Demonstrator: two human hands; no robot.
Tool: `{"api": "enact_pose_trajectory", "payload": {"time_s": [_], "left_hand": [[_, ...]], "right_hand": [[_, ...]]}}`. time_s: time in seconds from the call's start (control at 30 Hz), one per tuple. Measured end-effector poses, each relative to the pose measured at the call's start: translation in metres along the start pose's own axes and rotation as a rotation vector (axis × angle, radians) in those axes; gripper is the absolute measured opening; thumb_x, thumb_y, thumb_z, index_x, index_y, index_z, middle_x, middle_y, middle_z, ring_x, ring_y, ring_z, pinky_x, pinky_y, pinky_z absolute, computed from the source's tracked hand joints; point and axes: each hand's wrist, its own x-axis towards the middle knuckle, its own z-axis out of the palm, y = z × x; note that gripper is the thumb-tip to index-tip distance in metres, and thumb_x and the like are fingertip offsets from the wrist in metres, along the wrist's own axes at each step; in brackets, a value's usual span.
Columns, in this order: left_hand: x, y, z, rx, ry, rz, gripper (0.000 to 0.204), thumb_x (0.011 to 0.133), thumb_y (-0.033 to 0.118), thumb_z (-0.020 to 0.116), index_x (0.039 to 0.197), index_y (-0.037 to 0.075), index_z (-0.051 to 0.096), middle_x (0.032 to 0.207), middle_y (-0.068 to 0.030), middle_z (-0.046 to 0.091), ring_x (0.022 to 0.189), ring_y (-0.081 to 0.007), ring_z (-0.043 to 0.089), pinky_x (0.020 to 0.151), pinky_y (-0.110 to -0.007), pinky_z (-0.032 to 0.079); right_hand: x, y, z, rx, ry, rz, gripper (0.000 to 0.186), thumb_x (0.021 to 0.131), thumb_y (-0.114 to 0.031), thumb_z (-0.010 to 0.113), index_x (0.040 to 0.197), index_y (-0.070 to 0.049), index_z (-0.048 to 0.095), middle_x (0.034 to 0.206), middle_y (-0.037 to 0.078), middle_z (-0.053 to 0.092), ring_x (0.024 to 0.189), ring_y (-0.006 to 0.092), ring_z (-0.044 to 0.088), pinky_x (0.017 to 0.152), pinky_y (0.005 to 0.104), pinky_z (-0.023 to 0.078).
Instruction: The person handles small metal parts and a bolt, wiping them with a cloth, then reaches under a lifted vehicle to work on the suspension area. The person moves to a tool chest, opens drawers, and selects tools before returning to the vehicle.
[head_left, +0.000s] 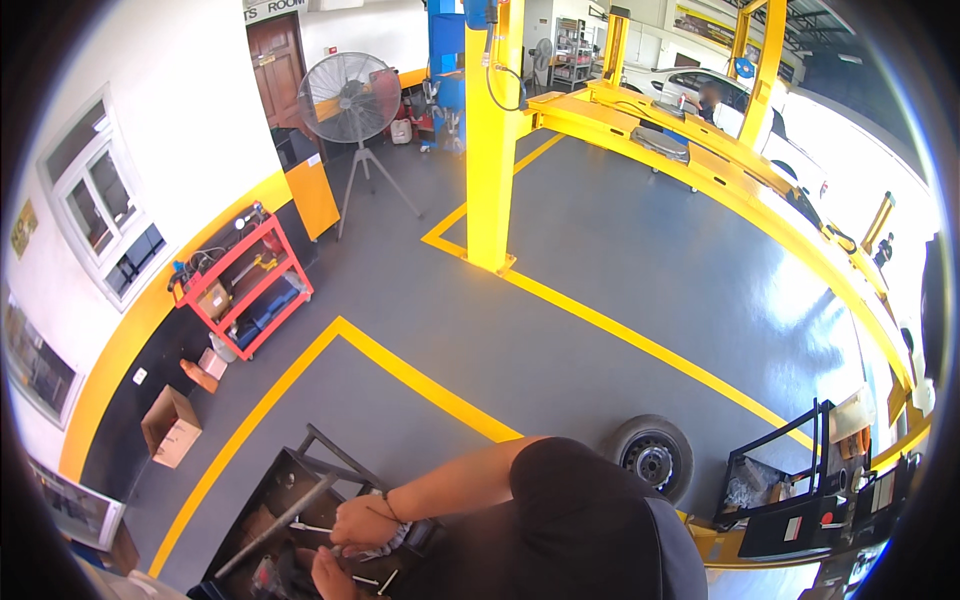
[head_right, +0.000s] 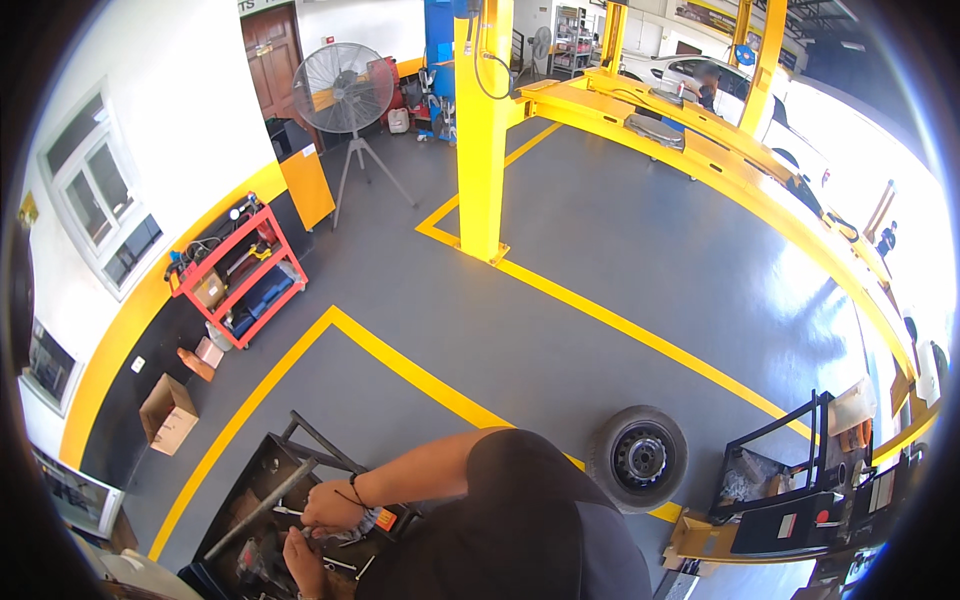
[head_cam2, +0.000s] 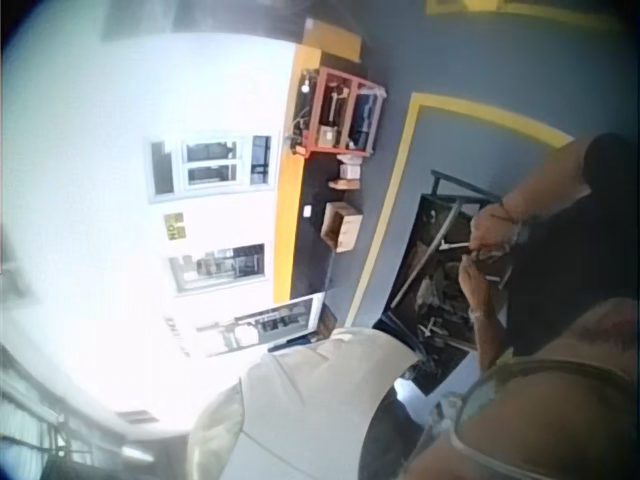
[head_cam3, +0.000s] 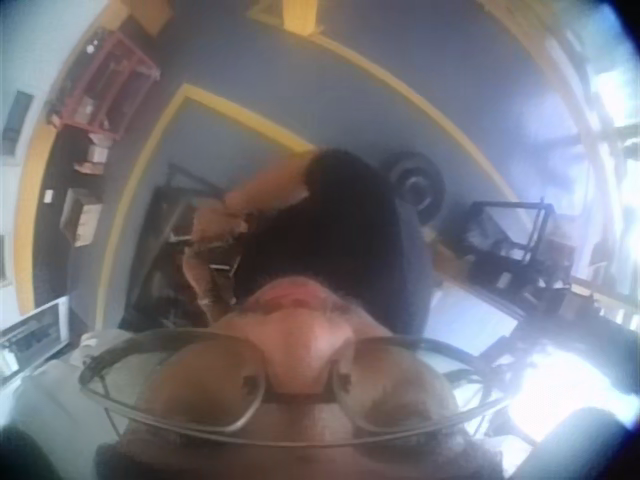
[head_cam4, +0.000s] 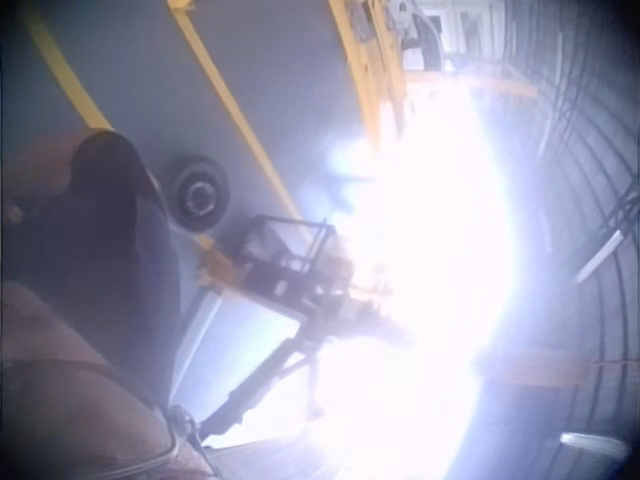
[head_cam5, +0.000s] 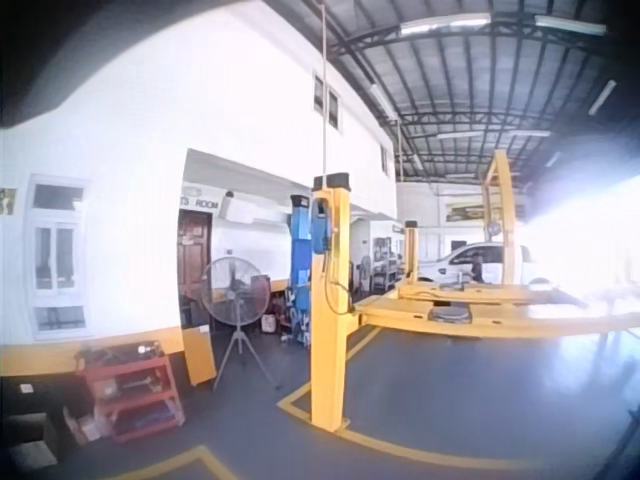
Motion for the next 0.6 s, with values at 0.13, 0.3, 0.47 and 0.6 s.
{"api": "enact_pose_trajectory", "payload": {"time_s": [0.13, 0.3, 0.47, 0.6], "left_hand": [[-0.004, 0.005, 0.007, 0.227, 0.16, 0.168, 0.045, 0.111, 0.029, 0.044, 0.073, 0.004, 0.045, 0.059, 0.0004, 0.04, 0.053, -0.0112, 0.036, 0.048, -0.031, 0.028], [-0.01, 0.022, -0.008, 0.501, 0.083, 0.23, 0.043, 0.106, 0.042, 0.051, 0.11, 0.001, 0.064, 0.084, -0.0115, 0.061, 0.069, -0.0272, 0.054, 0.063, -0.039, 0.048], [-0.02, 0.009, -0.026, 0.491, -0.073, 0.014, 0.054, 0.107, 0.051, 0.042, 0.109, -0.001, 0.059, 0.101, -0.0158, 0.062, 0.087, -0.0268, 0.054, 0.078, -0.039, 0.049], [-0.015, -0.024, -0.022, 0.058, -0.004, -0.221, 0.061, 0.106, 0.054, 0.041, 0.115, -0.003, 0.057, 0.112, -0.0206, 0.06, 0.097, -0.028, 0.054, 0.088, -0.041, 0.048]], "right_hand": [[0.001, 0.008, 0.005, 0.298, -0.004, 0.085, 0.039, 0.099, -0.037, 0.059, 0.084, -0.002, 0.061, 0.076, 0.02, 0.066, 0.078, 0.0402, 0.066, 0.07, 0.0479, 0.053], [0.021, 0.027, 0.017, 0.896, -0.18, 0.175, 0.049, 0.104, -0.042, 0.055, 0.099, 0.005, 0.067, 0.085, 0.016, 0.07, 0.087, 0.0263, 0.067, 0.08, 0.042, 0.05], [0.027, 0.028, 0.02, 0.882, -0.285, 0.142, 0.047, 0.103, -0.04, 0.057, 0.1, 0.006, 0.066, 0.086, 0.014, 0.069, 0.088, 0.0222, 0.064, 0.084, 0.0399, 0.049], [0.029, 0.01, 0.014, 0.361, -0.294, 0.032, 0.04, 0.101, -0.038, 0.058, 0.095, 0.001, 0.066, 0.091, 0.016, 0.071, 0.089, 0.0329, 0.069, 0.085, 0.0416, 0.051]]}}
